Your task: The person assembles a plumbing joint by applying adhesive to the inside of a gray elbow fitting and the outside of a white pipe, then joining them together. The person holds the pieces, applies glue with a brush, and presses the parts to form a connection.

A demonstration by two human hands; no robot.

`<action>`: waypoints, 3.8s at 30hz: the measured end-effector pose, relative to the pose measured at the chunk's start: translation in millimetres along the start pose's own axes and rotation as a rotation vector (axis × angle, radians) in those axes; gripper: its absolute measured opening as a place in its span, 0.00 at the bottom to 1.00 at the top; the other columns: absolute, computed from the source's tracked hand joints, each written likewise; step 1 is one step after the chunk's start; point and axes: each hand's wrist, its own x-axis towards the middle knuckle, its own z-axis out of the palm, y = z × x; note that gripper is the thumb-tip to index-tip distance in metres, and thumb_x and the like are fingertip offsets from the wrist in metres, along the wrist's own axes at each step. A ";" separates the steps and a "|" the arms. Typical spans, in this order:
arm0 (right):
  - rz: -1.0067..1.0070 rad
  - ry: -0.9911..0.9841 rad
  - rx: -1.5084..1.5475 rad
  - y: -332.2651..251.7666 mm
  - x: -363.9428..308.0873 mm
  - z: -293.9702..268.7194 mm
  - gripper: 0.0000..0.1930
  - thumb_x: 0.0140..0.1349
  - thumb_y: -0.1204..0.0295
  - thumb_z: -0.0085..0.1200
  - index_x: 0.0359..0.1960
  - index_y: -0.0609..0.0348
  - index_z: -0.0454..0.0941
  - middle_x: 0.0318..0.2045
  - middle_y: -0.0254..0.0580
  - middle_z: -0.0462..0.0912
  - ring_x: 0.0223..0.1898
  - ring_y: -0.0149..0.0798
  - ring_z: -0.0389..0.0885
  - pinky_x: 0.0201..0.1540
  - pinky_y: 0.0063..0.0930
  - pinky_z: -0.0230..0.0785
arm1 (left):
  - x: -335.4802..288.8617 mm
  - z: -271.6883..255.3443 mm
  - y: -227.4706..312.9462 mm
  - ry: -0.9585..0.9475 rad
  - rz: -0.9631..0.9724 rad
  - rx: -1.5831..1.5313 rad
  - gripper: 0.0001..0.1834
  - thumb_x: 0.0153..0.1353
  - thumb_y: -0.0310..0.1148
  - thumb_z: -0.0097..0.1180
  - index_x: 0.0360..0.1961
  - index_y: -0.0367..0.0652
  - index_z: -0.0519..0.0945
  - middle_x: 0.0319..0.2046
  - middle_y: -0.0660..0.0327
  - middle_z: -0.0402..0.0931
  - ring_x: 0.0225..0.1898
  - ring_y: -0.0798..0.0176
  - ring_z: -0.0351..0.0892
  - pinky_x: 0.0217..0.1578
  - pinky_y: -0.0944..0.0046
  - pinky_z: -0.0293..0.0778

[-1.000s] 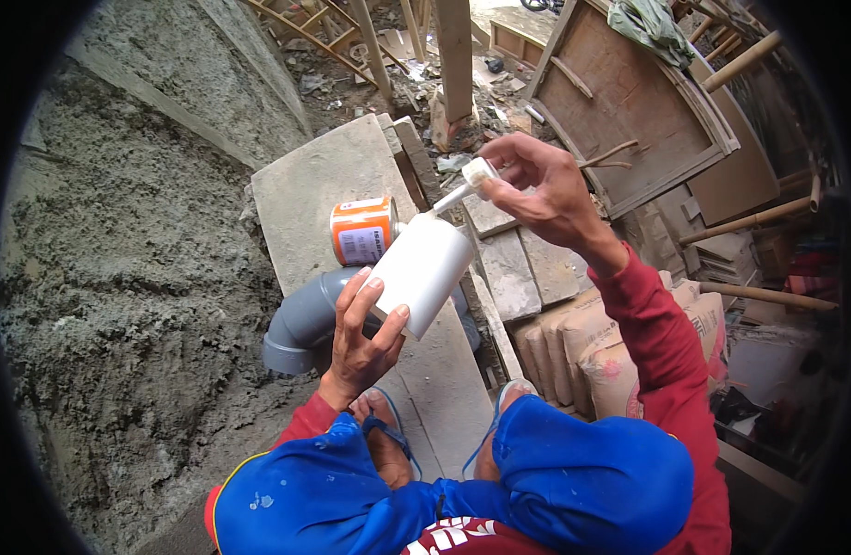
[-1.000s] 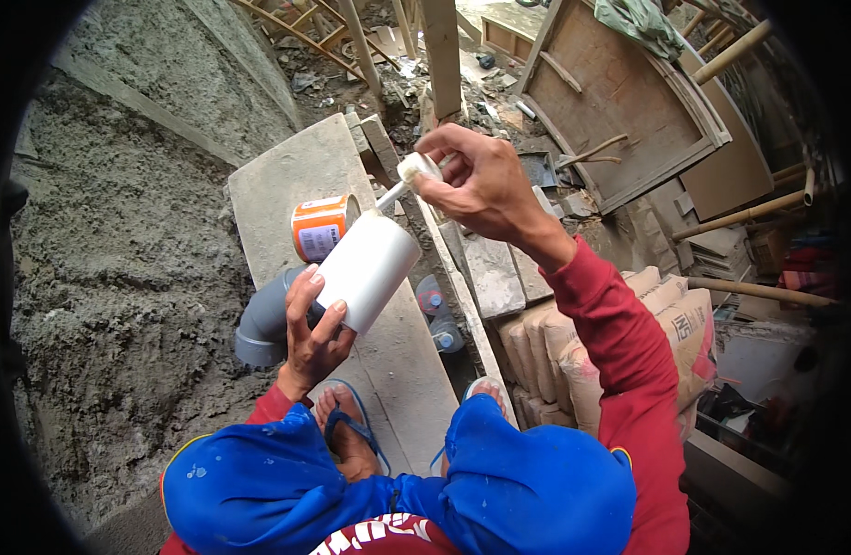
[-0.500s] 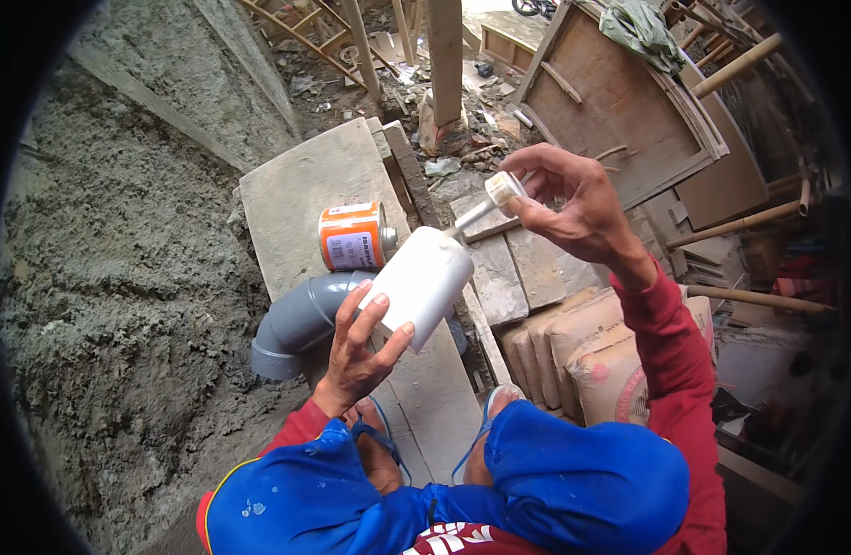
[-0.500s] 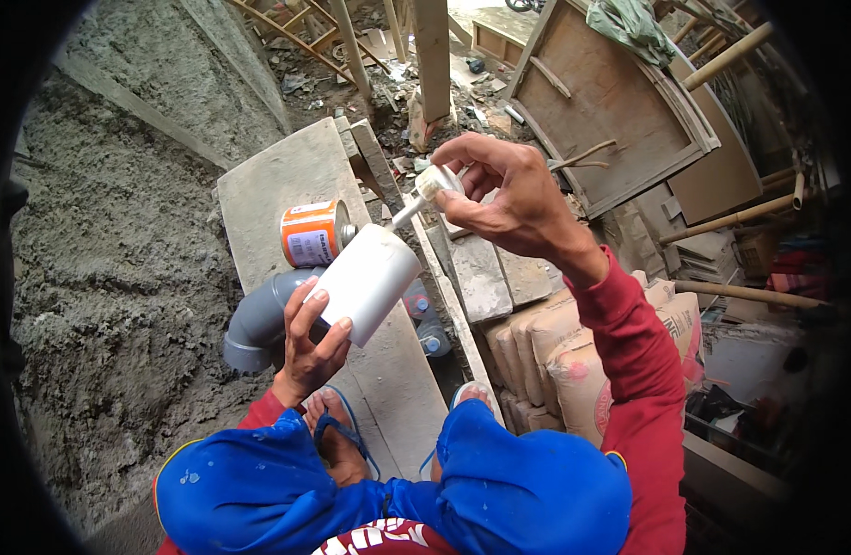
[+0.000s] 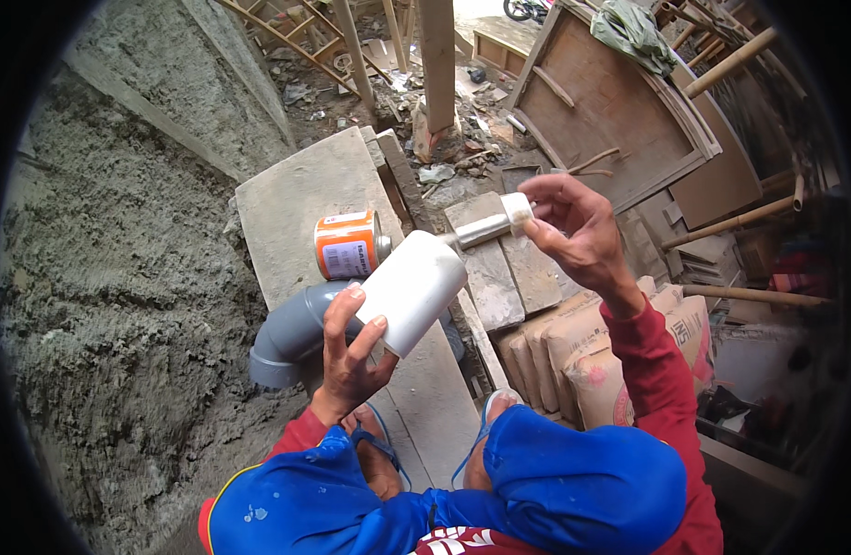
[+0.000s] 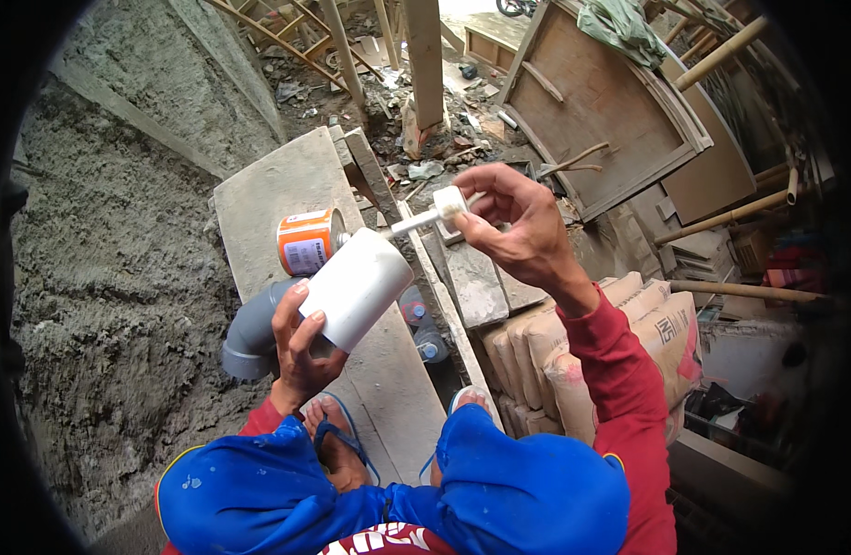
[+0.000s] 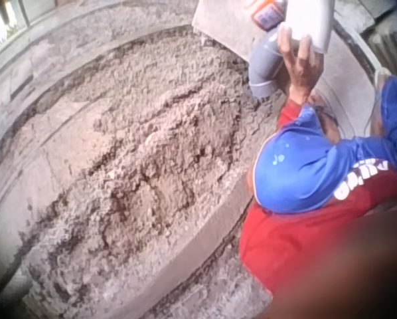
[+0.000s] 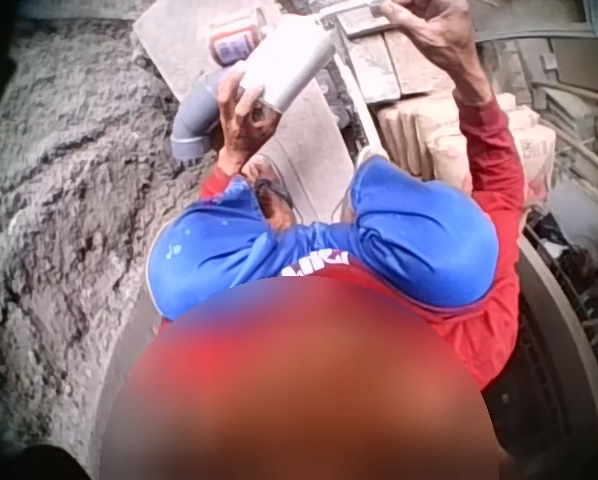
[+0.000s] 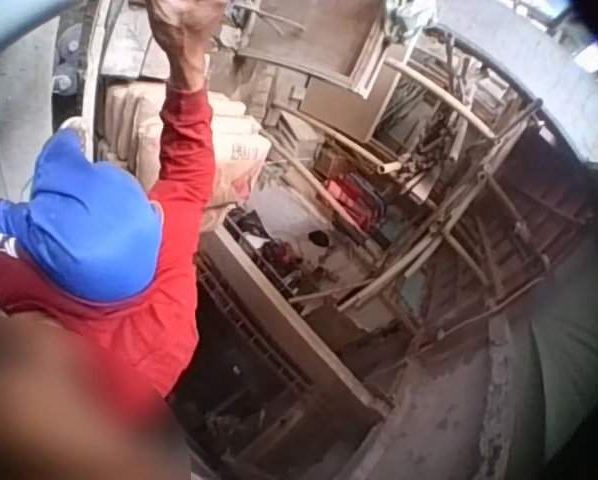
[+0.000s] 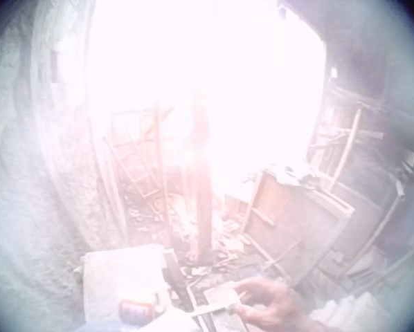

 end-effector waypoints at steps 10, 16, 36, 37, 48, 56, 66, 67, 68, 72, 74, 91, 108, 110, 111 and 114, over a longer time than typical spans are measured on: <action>0.014 -0.109 -0.139 0.3 -1.7 -6.2 0.17 0.64 0.74 0.69 0.53 0.67 0.81 0.34 0.32 0.84 0.34 0.19 0.80 0.35 0.14 0.73 | 8.5 -12.5 3.5 -0.010 -0.076 0.014 0.50 0.42 0.18 0.76 0.66 0.49 0.62 0.67 0.41 0.60 0.68 0.35 0.69 0.63 0.39 0.76; 0.009 -0.210 -0.215 -13.9 12.4 -13.6 0.21 0.64 0.76 0.68 0.57 0.69 0.79 0.44 0.35 0.84 0.40 0.22 0.81 0.45 0.19 0.77 | 14.7 -11.5 7.1 -0.006 -0.166 -0.165 0.50 0.38 0.17 0.75 0.64 0.49 0.63 0.66 0.43 0.61 0.67 0.34 0.70 0.64 0.39 0.76; 0.054 -0.448 -0.305 -28.0 78.3 -25.9 0.17 0.61 0.66 0.67 0.47 0.64 0.85 0.32 0.36 0.87 0.30 0.22 0.79 0.31 0.20 0.68 | 18.1 5.2 -15.1 -0.068 0.416 0.104 0.45 0.49 0.20 0.73 0.62 0.68 0.64 0.62 0.54 0.60 0.69 0.30 0.66 0.71 0.25 0.65; 0.053 -0.449 -0.317 -24.5 79.4 -25.8 0.17 0.60 0.66 0.67 0.47 0.64 0.85 0.32 0.36 0.87 0.30 0.22 0.79 0.31 0.20 0.68 | 19.2 5.2 -17.7 -0.082 0.460 0.118 0.45 0.49 0.20 0.72 0.62 0.69 0.64 0.62 0.54 0.60 0.69 0.30 0.66 0.71 0.25 0.65; 0.067 -0.420 -0.382 3.2 89.9 -23.4 0.17 0.59 0.63 0.67 0.44 0.61 0.87 0.30 0.36 0.87 0.31 0.27 0.81 0.34 0.24 0.72 | 29.3 -3.0 -32.5 -0.227 0.686 0.221 0.36 0.49 0.36 0.74 0.57 0.75 0.69 0.62 0.60 0.60 0.69 0.39 0.65 0.75 0.30 0.60; -0.061 -0.404 -0.621 5.4 82.7 -9.9 0.16 0.59 0.61 0.70 0.41 0.60 0.88 0.30 0.38 0.85 0.29 0.31 0.82 0.32 0.26 0.75 | 34.6 -1.4 -31.8 -0.213 0.820 0.247 0.38 0.48 0.37 0.76 0.58 0.73 0.68 0.63 0.61 0.60 0.69 0.38 0.64 0.73 0.32 0.64; -0.530 -0.491 -0.666 -46.2 39.3 -8.4 0.19 0.53 0.74 0.71 0.48 0.60 0.85 0.44 0.44 0.86 0.42 0.44 0.89 0.43 0.34 0.84 | 29.2 -8.9 -35.5 -0.264 0.632 0.139 0.37 0.47 0.35 0.75 0.57 0.74 0.70 0.62 0.60 0.62 0.69 0.39 0.65 0.68 0.34 0.74; -0.547 -0.497 -0.676 -51.6 36.5 -10.0 0.20 0.52 0.74 0.71 0.49 0.60 0.85 0.45 0.44 0.86 0.43 0.45 0.89 0.43 0.34 0.84 | 29.0 -8.3 -36.7 -0.257 0.617 0.137 0.37 0.47 0.34 0.75 0.57 0.74 0.70 0.62 0.60 0.62 0.69 0.39 0.65 0.67 0.35 0.74; -0.560 -0.491 -0.669 -55.6 35.9 -11.5 0.22 0.50 0.76 0.71 0.49 0.59 0.85 0.45 0.44 0.86 0.44 0.44 0.89 0.46 0.34 0.84 | 29.1 -7.6 -37.6 -0.251 0.604 0.135 0.37 0.48 0.34 0.75 0.57 0.74 0.70 0.62 0.60 0.62 0.69 0.39 0.65 0.66 0.35 0.75; -0.603 -0.409 -0.729 -62.3 44.5 -15.6 0.27 0.46 0.80 0.72 0.53 0.57 0.85 0.47 0.43 0.86 0.47 0.43 0.89 0.49 0.34 0.85 | 32.1 -6.5 -37.7 -0.216 0.606 0.150 0.36 0.49 0.32 0.74 0.56 0.73 0.70 0.62 0.60 0.63 0.68 0.38 0.66 0.65 0.35 0.76; -0.609 -0.412 -0.741 -55.7 53.4 -8.7 0.26 0.48 0.79 0.73 0.53 0.56 0.84 0.48 0.43 0.85 0.48 0.44 0.87 0.49 0.36 0.84 | 34.3 -5.7 -35.4 -0.191 0.614 0.154 0.36 0.49 0.32 0.73 0.56 0.73 0.70 0.62 0.59 0.63 0.67 0.38 0.66 0.65 0.35 0.77; -0.649 -0.282 -0.842 -79.2 9.3 -11.8 0.26 0.42 0.82 0.73 0.48 0.58 0.85 0.46 0.45 0.85 0.44 0.47 0.88 0.47 0.36 0.84 | 62.6 -8.5 -26.4 -0.112 0.122 -0.059 0.47 0.41 0.22 0.75 0.64 0.49 0.66 0.66 0.44 0.64 0.67 0.36 0.69 0.64 0.38 0.73; -0.701 -0.176 -0.849 -86.2 13.9 -17.3 0.27 0.42 0.82 0.73 0.49 0.58 0.85 0.44 0.46 0.85 0.45 0.45 0.88 0.47 0.36 0.84 | 66.1 -11.2 -17.9 -0.097 0.038 -0.107 0.49 0.40 0.22 0.75 0.66 0.46 0.64 0.64 0.42 0.65 0.66 0.36 0.69 0.65 0.40 0.71; -0.790 -0.102 -0.872 -85.8 21.8 -16.9 0.22 0.49 0.80 0.70 0.48 0.57 0.83 0.44 0.43 0.84 0.43 0.46 0.87 0.44 0.35 0.84 | 69.3 -8.0 -16.5 -0.094 -0.001 -0.137 0.49 0.40 0.21 0.75 0.66 0.45 0.64 0.63 0.42 0.66 0.66 0.37 0.70 0.65 0.42 0.72; -0.779 -0.136 -0.859 -82.7 24.6 -13.8 0.23 0.47 0.80 0.71 0.49 0.57 0.83 0.44 0.44 0.84 0.44 0.46 0.87 0.45 0.35 0.84 | 71.0 -7.1 -15.2 -0.096 -0.014 -0.141 0.49 0.41 0.21 0.75 0.66 0.45 0.64 0.63 0.43 0.66 0.66 0.38 0.71 0.65 0.43 0.73; -0.755 -0.226 -0.853 -72.5 26.6 -2.0 0.26 0.44 0.82 0.72 0.49 0.57 0.84 0.47 0.45 0.84 0.45 0.45 0.87 0.47 0.35 0.84 | 76.0 -4.7 -11.1 -0.077 -0.108 -0.318 0.48 0.43 0.20 0.74 0.67 0.44 0.63 0.62 0.43 0.66 0.65 0.44 0.73 0.62 0.49 0.77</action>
